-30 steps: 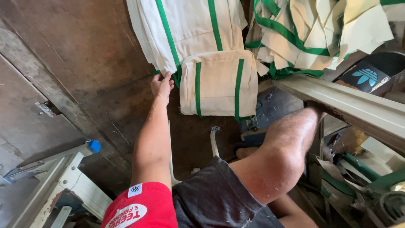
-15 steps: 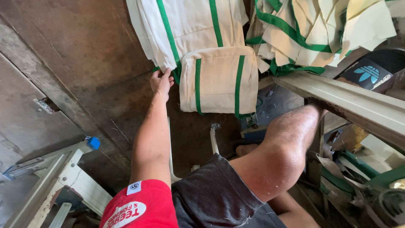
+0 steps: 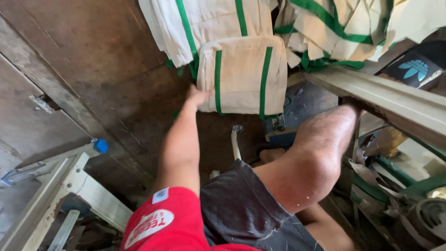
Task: Sewing green trim and handles onto a white canvas bag using an industrial sewing machine and trimming threads with scissors.
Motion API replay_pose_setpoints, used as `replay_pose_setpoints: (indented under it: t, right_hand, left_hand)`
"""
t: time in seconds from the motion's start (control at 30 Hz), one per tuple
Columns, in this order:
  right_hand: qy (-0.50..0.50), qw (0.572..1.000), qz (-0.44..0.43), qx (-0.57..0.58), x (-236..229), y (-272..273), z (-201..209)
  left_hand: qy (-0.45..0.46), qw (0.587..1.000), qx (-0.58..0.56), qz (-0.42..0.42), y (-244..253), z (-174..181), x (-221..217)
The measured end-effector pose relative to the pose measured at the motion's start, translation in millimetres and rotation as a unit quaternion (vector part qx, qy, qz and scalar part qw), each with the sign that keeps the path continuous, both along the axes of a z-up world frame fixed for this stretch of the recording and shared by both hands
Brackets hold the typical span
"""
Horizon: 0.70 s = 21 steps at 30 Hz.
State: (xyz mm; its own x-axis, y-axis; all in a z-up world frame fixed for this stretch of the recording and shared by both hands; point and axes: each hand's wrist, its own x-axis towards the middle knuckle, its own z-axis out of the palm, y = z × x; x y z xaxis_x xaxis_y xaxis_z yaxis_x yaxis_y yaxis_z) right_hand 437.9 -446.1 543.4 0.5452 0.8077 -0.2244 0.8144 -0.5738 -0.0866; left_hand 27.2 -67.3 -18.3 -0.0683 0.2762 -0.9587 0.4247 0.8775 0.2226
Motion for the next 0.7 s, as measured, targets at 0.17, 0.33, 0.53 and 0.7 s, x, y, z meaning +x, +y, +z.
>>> replay_pose_setpoints:
  t: [0.17,0.33,0.53,0.7]
  right_hand:
    - [-0.008,1.000,-0.011,-0.006,-112.9,126.6,28.1]
    - [-0.011,1.000,-0.022,0.005,-162.2,184.0,38.6]
    - [-0.003,0.999,-0.022,0.033,-203.8,249.4,52.4]
    - [-0.012,0.998,-0.028,0.049,-226.5,298.3,81.7]
  left_hand:
    - [0.022,0.991,0.051,-0.125,-48.1,-59.7,15.8]
    - [-0.104,0.981,0.010,0.164,5.7,37.1,37.4]
    - [-0.174,0.929,-0.034,0.324,42.2,62.1,27.2]
    - [-0.189,0.911,-0.055,0.361,45.6,55.3,38.3]
